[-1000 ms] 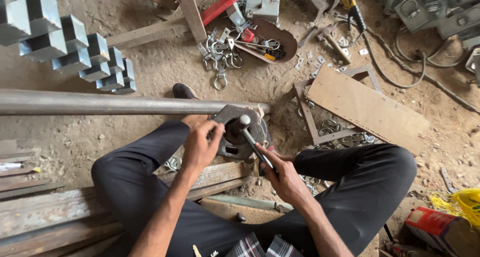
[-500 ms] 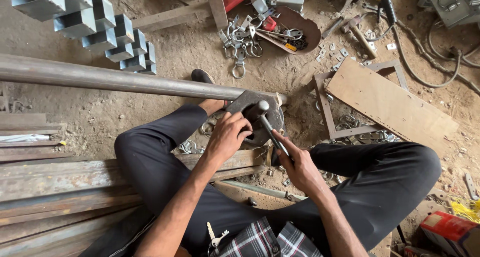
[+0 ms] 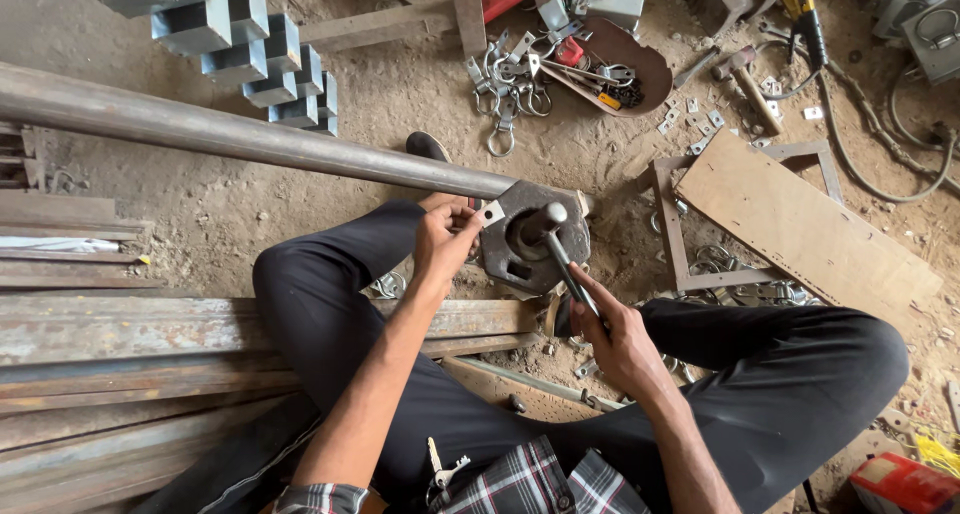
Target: The person assembles a metal piece by placing a small metal plate onto a larger hexagonal metal component attached to a long metal rod, securing it using a hammer and a metal pin.
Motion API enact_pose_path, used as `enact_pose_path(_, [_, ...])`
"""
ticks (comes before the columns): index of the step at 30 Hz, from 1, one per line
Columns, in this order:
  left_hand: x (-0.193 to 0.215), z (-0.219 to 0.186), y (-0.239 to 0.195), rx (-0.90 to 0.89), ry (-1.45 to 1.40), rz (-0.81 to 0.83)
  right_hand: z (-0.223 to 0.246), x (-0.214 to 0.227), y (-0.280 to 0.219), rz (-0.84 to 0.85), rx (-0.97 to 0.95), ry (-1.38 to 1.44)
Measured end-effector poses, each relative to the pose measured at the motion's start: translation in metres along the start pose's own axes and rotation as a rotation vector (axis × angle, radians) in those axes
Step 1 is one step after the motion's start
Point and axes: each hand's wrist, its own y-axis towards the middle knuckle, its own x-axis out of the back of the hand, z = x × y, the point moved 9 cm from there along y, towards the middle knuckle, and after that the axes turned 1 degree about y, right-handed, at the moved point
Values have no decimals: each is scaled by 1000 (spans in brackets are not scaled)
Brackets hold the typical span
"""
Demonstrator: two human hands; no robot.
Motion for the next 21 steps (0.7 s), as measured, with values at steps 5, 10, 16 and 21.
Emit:
enact_pose_path(5, [1,-17,-5,-336,267,-138,0,-1,1,-18,48,18])
enact_pose_path(10, [-7,-31,-17,-436,276,-78,2,-1,1,-24,-35,-63])
enact_pose_path(16, [-11,-35,-26,-468,253,-146,12,-2,-3,-79,12,-164])
enact_pose_path(21, [17,-22,-14,-351,94,-273,21,2,-4,-139,35,-203])
